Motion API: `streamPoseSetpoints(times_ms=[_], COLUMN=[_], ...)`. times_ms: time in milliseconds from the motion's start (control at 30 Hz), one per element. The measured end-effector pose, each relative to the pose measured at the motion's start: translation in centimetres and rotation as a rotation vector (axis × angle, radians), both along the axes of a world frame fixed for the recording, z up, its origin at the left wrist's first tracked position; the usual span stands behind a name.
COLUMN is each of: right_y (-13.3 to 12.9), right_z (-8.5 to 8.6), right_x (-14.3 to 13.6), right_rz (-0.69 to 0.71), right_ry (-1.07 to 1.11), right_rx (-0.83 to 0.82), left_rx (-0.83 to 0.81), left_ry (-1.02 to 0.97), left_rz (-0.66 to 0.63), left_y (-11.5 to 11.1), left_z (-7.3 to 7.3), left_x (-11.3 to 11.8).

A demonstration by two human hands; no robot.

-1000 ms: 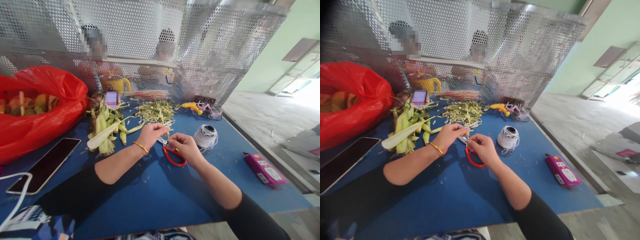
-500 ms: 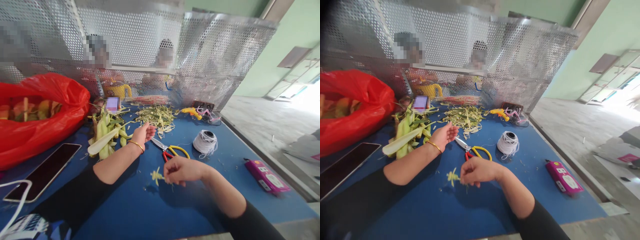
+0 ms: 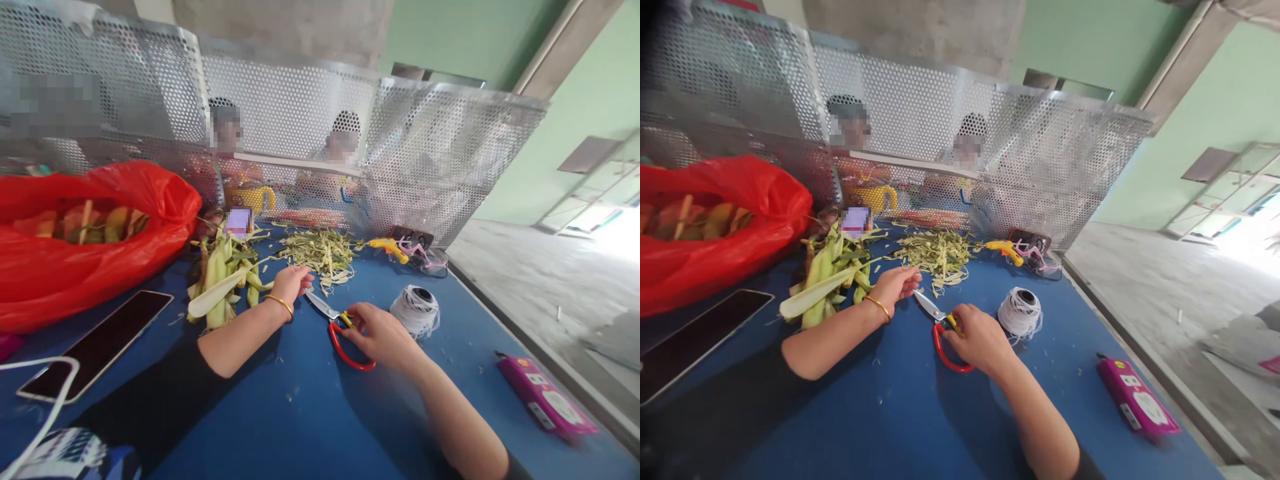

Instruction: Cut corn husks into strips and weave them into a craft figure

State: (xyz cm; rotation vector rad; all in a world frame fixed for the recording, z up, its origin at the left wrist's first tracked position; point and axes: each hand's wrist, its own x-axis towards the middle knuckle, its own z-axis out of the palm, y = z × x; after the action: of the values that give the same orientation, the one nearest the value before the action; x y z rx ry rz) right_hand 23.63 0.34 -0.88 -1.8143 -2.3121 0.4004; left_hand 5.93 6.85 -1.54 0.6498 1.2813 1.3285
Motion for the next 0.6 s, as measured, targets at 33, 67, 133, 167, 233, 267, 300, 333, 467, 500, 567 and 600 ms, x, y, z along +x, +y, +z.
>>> streamPoseSetpoints(times_ms=[33,67,133,167,233,267,300,333,467,500,567,600], right_y=[-0.2,-0.4,-0.6,-0.6,-0.3,-0.1,0.1,0.4,1.1,1.2,1.4,1.4], right_z=[0.0,0.0,-0.1,-0.2,-0.4,-0.5,-0.6,-0.7,-0.7,-0.6,-0.4,-0.4], right_x=[-0.1,-0.1,-0.3,-0.4,-0.7,-0.7,-0.8,-0.8,-0.2,0.1,0.8,1.1], right_rz=[0.031,0.049,0.062,0.068,0.076,0.068,0.052,0.032,-0.038,-0.053,-0.018,0.033], right_ry=[-0.103,-0.180,-0.274,-0.296,-0.313,-0.312,-0.306,-0.291,-0.055,0.038,0.246,0.355], right_rx=[-0.019,-0.035,-0.054,-0.062,-0.072,-0.074,-0.075,-0.073,-0.031,-0.035,-0.127,-0.209], left_rx=[0.008,0.019,0.053,0.078,0.139,0.183,0.262,0.326,0.447,0.455,0.461,0.458], left_ry=[0.016,0.031,0.056,0.064,0.071,0.076,0.087,0.101,0.139,0.152,0.182,0.200], left_rz=[-0.006,-0.006,0.011,0.026,0.060,0.083,0.105,0.120,0.164,0.165,0.165,0.171], left_y=[0.0,0.1,0.2,0.3,0.4,0.3,0.2,0.0,-1.9,-2.5,-3.8,-4.5], left_z=[0.0,0.1,0.5,0.9,1.8,2.3,2.8,3.2,4.4,4.5,4.6,4.5], left_x=[0.0,-0.1,-0.4,-0.7,-1.3,-1.7,-2.0,-2.4,-4.1,-4.7,-6.1,-6.9])
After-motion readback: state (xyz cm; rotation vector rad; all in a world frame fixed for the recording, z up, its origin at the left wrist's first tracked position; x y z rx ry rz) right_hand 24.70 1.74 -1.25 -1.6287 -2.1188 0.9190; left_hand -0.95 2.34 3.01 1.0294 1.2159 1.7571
